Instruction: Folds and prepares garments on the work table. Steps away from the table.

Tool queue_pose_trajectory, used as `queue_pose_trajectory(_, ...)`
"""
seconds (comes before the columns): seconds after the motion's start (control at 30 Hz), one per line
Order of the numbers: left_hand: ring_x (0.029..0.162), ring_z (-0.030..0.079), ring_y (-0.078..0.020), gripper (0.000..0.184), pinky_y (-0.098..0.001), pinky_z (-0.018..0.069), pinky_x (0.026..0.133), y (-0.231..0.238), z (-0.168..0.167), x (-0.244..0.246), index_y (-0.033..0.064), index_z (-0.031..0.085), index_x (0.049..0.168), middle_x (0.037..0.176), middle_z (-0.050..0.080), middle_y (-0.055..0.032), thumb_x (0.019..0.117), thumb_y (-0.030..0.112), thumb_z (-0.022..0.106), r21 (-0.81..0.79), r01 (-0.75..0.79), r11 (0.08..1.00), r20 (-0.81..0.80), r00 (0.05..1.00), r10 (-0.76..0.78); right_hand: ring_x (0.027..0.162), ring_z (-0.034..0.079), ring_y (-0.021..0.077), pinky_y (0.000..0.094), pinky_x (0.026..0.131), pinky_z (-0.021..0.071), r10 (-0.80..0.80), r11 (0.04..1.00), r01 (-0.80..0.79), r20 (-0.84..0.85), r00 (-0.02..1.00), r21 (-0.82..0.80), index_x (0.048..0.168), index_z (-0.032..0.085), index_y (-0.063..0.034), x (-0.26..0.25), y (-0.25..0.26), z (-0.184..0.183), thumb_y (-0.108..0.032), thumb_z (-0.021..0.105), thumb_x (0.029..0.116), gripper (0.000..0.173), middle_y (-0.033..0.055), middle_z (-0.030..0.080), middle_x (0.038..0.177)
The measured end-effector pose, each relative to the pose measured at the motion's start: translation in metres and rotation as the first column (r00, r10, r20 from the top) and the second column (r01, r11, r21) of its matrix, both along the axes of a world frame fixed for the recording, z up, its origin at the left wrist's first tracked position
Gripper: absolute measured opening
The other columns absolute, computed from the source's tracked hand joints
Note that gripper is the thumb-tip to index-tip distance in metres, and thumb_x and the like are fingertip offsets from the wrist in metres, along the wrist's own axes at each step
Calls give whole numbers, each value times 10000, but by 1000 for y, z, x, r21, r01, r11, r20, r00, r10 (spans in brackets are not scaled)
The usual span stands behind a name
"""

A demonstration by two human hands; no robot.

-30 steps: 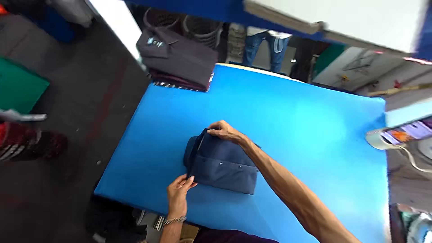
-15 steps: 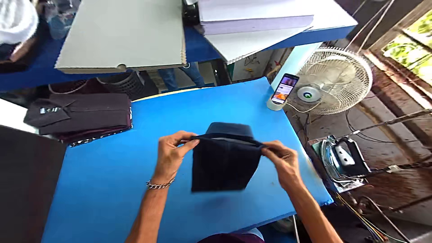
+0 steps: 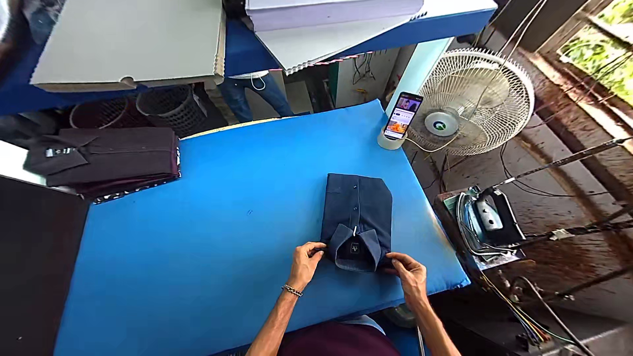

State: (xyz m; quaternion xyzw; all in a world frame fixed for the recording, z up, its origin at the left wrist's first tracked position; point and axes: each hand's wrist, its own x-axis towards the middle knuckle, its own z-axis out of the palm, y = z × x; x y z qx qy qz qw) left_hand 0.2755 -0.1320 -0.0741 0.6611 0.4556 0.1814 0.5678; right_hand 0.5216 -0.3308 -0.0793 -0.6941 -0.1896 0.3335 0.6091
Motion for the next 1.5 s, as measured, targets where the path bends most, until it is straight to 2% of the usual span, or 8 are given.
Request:
queue_pose_trajectory(0.17,791,762,-263,291,-410,659,656,-10,8,17,-5,616,1224,991,751,-150,972,112,703,-284,-244,927,97,955,281,697,747,281,444,613,658,-32,970,27,-19,999,-242,1277,609,27,-3,17,8,-177,643,1016,333,164,737,879)
queue_pose_trajectory(0.37,717,747,-223,147,-392,654,681,2,9,10,-27,695,1062,877,755,-130,957,75,706,-175,-191,966,71,976,206,575,713,236,413,573,640,197,912,-203,-52,979,-356,910,698,9,-17,15,15,-169,636,1004,211,112,735,744)
queue_pose_trajectory(0.57,802,722,-189,105,-419,616,779,36,6,-78,26,747,1024,897,751,-96,922,24,722,49,-208,977,-89,973,212,803,718,122,376,800,608,849,511,-838,-40,527,-193,1003,777,-90,-60,9,45,-281,649,988,230,7,757,881)
queue_pose_trajectory(0.8,877,713,-201,158,-391,613,803,31,-2,-79,48,676,1115,965,732,-87,971,114,689,-39,-301,953,39,952,302,859,703,233,515,787,579,521,851,-383,482,705,-360,1078,730,-78,49,174,54,-269,547,1053,266,81,726,937)
queue_pose_trajectory(1.1,698,691,-159,112,-309,590,669,31,-13,-85,22,745,892,778,728,-73,898,134,749,-29,-399,916,54,915,400,1025,643,323,558,1095,398,680,537,-655,733,-38,-532,801,710,-68,8,289,-16,-442,530,1047,483,123,680,914)
queue_pose_trajectory(1.3,698,694,-169,66,-303,589,666,28,-16,-78,6,739,860,767,728,-92,872,71,746,-41,-457,889,84,885,459,883,629,335,550,1002,440,519,749,-491,854,16,-446,637,603,-61,68,291,-32,-478,533,1041,585,133,616,793)
queue_pose_trajectory(1.43,695,686,-174,62,-303,581,669,30,-14,-80,-23,725,857,764,722,-114,869,35,742,-115,-466,877,96,874,476,983,660,310,509,1004,477,546,809,-396,806,231,-435,921,715,-56,49,274,-11,-436,504,1061,457,125,685,928)
queue_pose_trajectory(1.5,697,684,-175,62,-301,579,670,32,-16,-84,-26,727,863,763,722,-117,870,33,744,-109,-462,880,101,875,473,1301,592,248,529,1176,379,602,734,-491,784,150,-469,1298,668,-85,35,250,-7,-476,413,1084,514,84,676,1311)
